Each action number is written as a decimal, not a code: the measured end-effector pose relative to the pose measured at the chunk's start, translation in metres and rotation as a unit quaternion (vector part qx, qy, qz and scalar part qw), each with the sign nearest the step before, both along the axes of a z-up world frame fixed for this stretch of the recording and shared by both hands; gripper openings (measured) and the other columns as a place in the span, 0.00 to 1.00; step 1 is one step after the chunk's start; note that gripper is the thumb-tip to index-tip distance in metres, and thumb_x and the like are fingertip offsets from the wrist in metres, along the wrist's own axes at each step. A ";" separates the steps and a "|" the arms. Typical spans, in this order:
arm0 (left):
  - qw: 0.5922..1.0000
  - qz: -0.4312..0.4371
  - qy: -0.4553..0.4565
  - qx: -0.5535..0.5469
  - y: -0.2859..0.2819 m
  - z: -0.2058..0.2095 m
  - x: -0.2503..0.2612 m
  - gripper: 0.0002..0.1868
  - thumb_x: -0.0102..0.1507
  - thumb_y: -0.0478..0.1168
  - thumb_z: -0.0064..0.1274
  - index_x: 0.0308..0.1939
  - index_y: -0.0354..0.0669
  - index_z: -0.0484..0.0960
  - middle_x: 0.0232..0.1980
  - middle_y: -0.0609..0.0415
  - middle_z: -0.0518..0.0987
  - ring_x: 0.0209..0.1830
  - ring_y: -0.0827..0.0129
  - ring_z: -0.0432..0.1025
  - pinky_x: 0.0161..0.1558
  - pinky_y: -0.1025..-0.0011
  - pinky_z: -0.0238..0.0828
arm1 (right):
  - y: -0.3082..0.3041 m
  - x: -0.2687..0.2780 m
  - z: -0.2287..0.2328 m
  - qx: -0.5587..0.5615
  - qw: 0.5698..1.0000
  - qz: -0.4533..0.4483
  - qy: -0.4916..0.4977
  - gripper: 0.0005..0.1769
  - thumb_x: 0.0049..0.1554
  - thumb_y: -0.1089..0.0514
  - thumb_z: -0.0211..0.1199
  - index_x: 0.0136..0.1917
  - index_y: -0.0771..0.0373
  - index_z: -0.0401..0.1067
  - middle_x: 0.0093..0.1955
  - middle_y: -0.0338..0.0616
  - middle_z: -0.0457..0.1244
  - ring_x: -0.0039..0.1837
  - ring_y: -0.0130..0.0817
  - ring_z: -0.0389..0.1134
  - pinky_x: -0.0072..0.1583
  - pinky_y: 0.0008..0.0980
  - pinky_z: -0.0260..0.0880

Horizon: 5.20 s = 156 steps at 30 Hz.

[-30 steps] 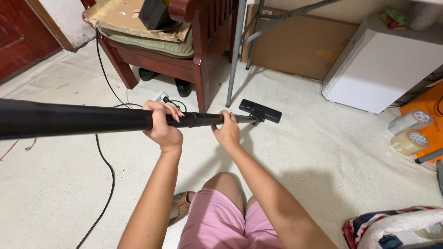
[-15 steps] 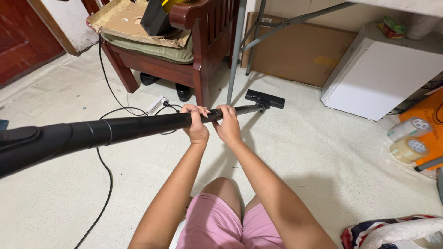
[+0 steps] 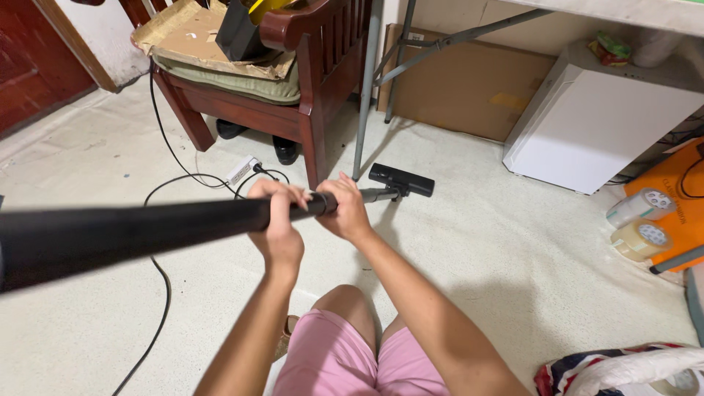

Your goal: The person assembles a vacuum cleaner by connecting the extension tubes and floor head, then uses it to vacuum the floor around furniture and objects.

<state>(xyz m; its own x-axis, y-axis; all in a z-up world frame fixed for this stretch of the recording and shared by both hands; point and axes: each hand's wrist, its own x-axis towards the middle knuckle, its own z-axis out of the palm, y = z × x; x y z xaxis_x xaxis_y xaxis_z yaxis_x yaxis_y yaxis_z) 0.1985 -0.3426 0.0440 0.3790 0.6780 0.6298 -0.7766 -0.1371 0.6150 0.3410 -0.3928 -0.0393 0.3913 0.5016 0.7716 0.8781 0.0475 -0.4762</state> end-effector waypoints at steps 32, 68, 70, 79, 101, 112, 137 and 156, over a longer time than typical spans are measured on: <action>0.997 0.071 -0.021 -0.028 0.038 -0.143 0.266 0.06 0.63 0.29 0.37 0.31 0.35 0.66 0.30 0.48 0.72 0.36 0.63 0.71 0.53 0.63 0.73 | 0.038 0.231 -0.080 -0.073 0.984 -0.136 0.086 0.22 0.40 0.68 0.71 0.46 0.58 0.66 0.51 0.45 0.65 0.63 0.51 0.64 0.60 0.48 0.61; 0.999 -0.047 -0.018 0.006 0.045 -0.116 0.251 0.05 0.63 0.26 0.40 0.32 0.35 0.68 0.32 0.50 0.74 0.39 0.66 0.72 0.55 0.68 0.73 | 0.030 0.148 -0.018 -0.061 0.958 -0.222 0.170 0.12 0.54 0.64 0.66 0.50 0.61 0.67 0.52 0.51 0.66 0.56 0.55 0.69 0.54 0.44 0.71; 0.999 -0.039 0.002 0.006 0.045 -0.131 0.262 0.04 0.62 0.26 0.40 0.33 0.35 0.69 0.34 0.49 0.76 0.43 0.64 0.73 0.58 0.66 0.72 | 0.031 0.165 -0.033 -0.061 0.961 -0.213 0.163 0.12 0.52 0.64 0.67 0.48 0.62 0.67 0.50 0.52 0.66 0.57 0.54 0.68 0.54 0.45 0.70; 0.996 0.002 0.086 0.008 0.048 -0.194 0.272 0.06 0.60 0.24 0.40 0.33 0.36 0.70 0.44 0.45 0.83 0.57 0.60 0.77 0.66 0.62 0.69 | 0.034 0.201 -0.091 -0.107 0.970 -0.199 0.092 0.21 0.43 0.67 0.72 0.50 0.62 0.71 0.57 0.51 0.65 0.65 0.55 0.64 0.73 0.45 0.60; 0.994 -0.017 0.108 -0.023 0.041 -0.105 0.082 0.04 0.65 0.26 0.40 0.36 0.33 0.71 0.43 0.44 0.81 0.51 0.61 0.76 0.64 0.63 0.70 | 0.019 0.025 -0.004 -0.196 0.962 -0.171 0.077 0.14 0.46 0.65 0.69 0.47 0.61 0.72 0.51 0.52 0.65 0.58 0.55 0.66 0.56 0.49 0.70; 0.998 0.044 0.046 0.007 0.014 -0.032 -0.037 0.04 0.64 0.26 0.40 0.37 0.31 0.71 0.37 0.46 0.77 0.43 0.62 0.75 0.64 0.59 0.74 | 0.006 -0.068 0.029 0.000 0.999 0.035 0.003 0.15 0.42 0.60 0.72 0.41 0.60 0.69 0.39 0.44 0.64 0.47 0.49 0.68 0.58 0.44 0.68; 0.998 -0.020 -0.057 -0.027 0.058 -0.132 0.106 0.06 0.67 0.32 0.42 0.35 0.38 0.67 0.30 0.52 0.68 0.30 0.68 0.64 0.45 0.67 0.68 | 0.041 0.042 -0.036 -0.018 0.999 -0.038 0.030 0.15 0.43 0.61 0.72 0.40 0.61 0.67 0.41 0.47 0.62 0.51 0.53 0.65 0.54 0.46 0.65; 0.997 -0.019 0.063 0.042 0.034 -0.183 0.250 0.04 0.65 0.26 0.42 0.36 0.33 0.72 0.43 0.45 0.81 0.55 0.60 0.76 0.63 0.65 0.71 | 0.027 0.199 -0.094 -0.100 0.982 -0.134 0.090 0.12 0.48 0.65 0.67 0.45 0.58 0.69 0.50 0.43 0.65 0.60 0.49 0.66 0.61 0.44 0.67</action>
<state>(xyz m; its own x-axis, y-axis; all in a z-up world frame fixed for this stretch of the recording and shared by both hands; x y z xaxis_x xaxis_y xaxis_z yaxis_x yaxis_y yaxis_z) 0.4490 -0.3087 -0.1385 0.4836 0.6079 0.6297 -0.6997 -0.1638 0.6954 0.5396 -0.3660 -0.1332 0.6507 0.4968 0.5742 0.7470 -0.2834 -0.6013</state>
